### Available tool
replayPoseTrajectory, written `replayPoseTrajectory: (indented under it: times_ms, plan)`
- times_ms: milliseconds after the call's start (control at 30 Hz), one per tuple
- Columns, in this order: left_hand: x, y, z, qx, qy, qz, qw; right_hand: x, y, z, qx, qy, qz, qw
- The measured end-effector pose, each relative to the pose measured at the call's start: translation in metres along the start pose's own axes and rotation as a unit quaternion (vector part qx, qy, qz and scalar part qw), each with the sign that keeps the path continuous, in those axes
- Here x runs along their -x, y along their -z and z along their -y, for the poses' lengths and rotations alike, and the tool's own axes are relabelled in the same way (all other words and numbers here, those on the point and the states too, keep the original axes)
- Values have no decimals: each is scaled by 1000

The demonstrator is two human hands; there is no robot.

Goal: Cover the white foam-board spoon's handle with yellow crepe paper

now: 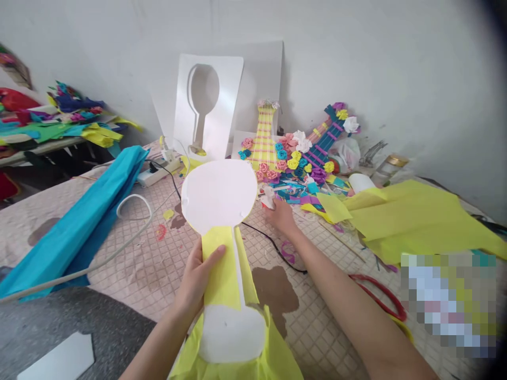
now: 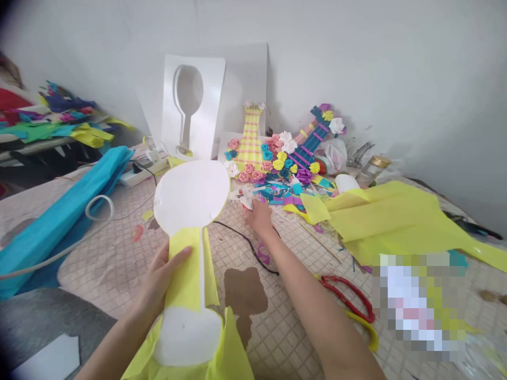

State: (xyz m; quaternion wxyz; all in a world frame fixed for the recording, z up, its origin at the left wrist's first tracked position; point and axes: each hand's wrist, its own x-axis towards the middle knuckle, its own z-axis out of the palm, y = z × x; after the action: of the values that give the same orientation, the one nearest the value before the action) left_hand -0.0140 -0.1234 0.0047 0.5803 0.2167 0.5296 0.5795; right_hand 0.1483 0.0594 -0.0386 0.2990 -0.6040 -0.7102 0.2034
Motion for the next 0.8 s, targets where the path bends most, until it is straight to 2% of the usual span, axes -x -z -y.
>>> replayPoseTrajectory:
  times_ms: [100,200,267,367,567,667,800]
  plan:
    - [-4,4,-7,0,-21,-10,1000,11,17,-1,-76,-9,-42,996]
    - [-15,0,-10,-5,-39,9,999,31,40,2,-174,-17,-83,981]
    - [-23,-11,-12,-14,-49,30,998,47,54,5,-235,-15,-101,966]
    - [-37,-38,-15,-20,-69,51,996,67,69,9,-300,-12,-123,946]
    - [-60,-95,-12,-24,-82,104,991,90,84,13,-348,-33,-125,928]
    - [-66,-108,-4,-25,-68,122,990,96,85,14,-346,-58,-115,929]
    - [-66,-107,3,-19,-19,123,992,101,85,13,-337,-92,-112,930]
